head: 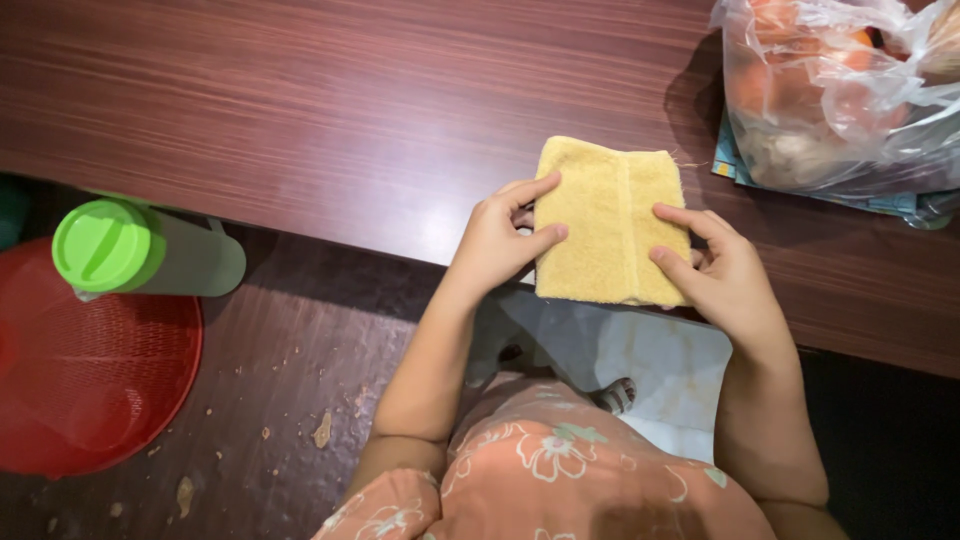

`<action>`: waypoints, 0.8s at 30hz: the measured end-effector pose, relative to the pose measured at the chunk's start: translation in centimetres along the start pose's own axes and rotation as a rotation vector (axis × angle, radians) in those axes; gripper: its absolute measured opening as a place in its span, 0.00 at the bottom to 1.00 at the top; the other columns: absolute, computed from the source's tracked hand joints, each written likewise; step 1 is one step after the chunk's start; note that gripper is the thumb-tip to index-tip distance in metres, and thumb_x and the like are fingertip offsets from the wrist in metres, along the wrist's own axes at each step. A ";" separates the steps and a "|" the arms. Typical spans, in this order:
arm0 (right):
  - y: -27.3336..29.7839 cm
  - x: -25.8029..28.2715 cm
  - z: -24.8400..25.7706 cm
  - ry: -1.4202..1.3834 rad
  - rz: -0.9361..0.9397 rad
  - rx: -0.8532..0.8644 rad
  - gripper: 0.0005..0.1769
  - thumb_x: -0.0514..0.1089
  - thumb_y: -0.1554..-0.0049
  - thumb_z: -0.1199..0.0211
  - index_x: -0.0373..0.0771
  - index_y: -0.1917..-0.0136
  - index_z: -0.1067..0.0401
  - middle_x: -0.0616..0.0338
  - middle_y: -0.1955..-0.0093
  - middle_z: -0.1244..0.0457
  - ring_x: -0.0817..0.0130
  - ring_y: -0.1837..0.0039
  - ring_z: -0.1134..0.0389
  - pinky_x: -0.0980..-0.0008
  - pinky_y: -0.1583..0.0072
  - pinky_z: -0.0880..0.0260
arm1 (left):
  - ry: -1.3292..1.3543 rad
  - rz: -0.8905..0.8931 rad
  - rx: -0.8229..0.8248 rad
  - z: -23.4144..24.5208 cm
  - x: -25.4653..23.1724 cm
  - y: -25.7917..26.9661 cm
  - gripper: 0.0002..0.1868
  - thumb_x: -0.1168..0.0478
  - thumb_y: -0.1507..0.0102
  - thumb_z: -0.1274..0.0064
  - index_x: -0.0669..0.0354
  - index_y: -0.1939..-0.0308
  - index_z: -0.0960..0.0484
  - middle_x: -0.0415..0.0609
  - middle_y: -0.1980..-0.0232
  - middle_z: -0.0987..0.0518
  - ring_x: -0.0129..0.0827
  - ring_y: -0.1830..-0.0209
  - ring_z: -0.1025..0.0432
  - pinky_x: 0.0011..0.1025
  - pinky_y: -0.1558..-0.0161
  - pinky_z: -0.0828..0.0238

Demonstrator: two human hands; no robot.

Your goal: Wiping down several notebooks and folders with a yellow cleaning cloth at a desk.

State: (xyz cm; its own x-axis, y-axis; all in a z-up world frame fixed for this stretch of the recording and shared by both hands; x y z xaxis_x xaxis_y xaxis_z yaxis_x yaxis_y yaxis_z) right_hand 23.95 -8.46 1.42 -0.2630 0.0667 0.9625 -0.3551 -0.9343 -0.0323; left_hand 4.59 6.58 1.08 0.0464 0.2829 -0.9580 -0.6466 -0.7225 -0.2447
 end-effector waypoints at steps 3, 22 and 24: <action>-0.1 -0.4 0.0 0.046 0.017 0.010 0.24 0.35 0.42 0.35 0.34 0.32 0.29 0.67 0.49 0.46 0.88 0.65 0.47 0.82 0.65 0.47 | 0.131 0.104 0.096 0.0 0.1 -0.3 0.33 0.71 0.40 0.40 0.68 0.30 0.29 0.42 0.47 0.24 0.16 0.69 0.32 0.20 0.69 0.31; 0.1 -3.0 0.5 -0.171 -0.074 0.090 0.26 0.33 0.41 0.36 0.35 0.29 0.31 0.70 0.56 0.44 0.87 0.58 0.43 0.83 0.58 0.41 | 0.319 0.229 0.247 0.1 1.4 -0.1 0.42 0.79 0.41 0.48 0.64 0.22 0.39 0.48 0.35 0.30 0.22 0.60 0.29 0.23 0.60 0.27; 0.3 -1.7 0.8 -0.124 -0.040 0.036 0.30 0.33 0.45 0.33 0.35 0.30 0.32 0.68 0.53 0.42 0.86 0.57 0.41 0.82 0.57 0.39 | 0.360 0.212 0.247 0.0 2.0 -0.1 0.43 0.79 0.41 0.48 0.64 0.21 0.40 0.50 0.31 0.32 0.27 0.51 0.28 0.24 0.55 0.26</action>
State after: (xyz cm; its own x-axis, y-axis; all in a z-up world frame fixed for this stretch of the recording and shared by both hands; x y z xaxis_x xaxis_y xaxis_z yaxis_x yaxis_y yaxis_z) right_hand 24.96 -9.11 0.02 -0.1361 0.0621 0.9887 -0.3302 -0.9438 0.0139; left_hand 4.75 7.21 -0.76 0.1264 -0.1228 -0.9843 -0.8297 -0.5569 -0.0371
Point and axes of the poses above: each hand's wrist, its own y-axis away from the middle knuckle, its own z-axis out of the back of the hand, x = y × z, the point moved 8 cm from there along -y, towards the middle knuckle
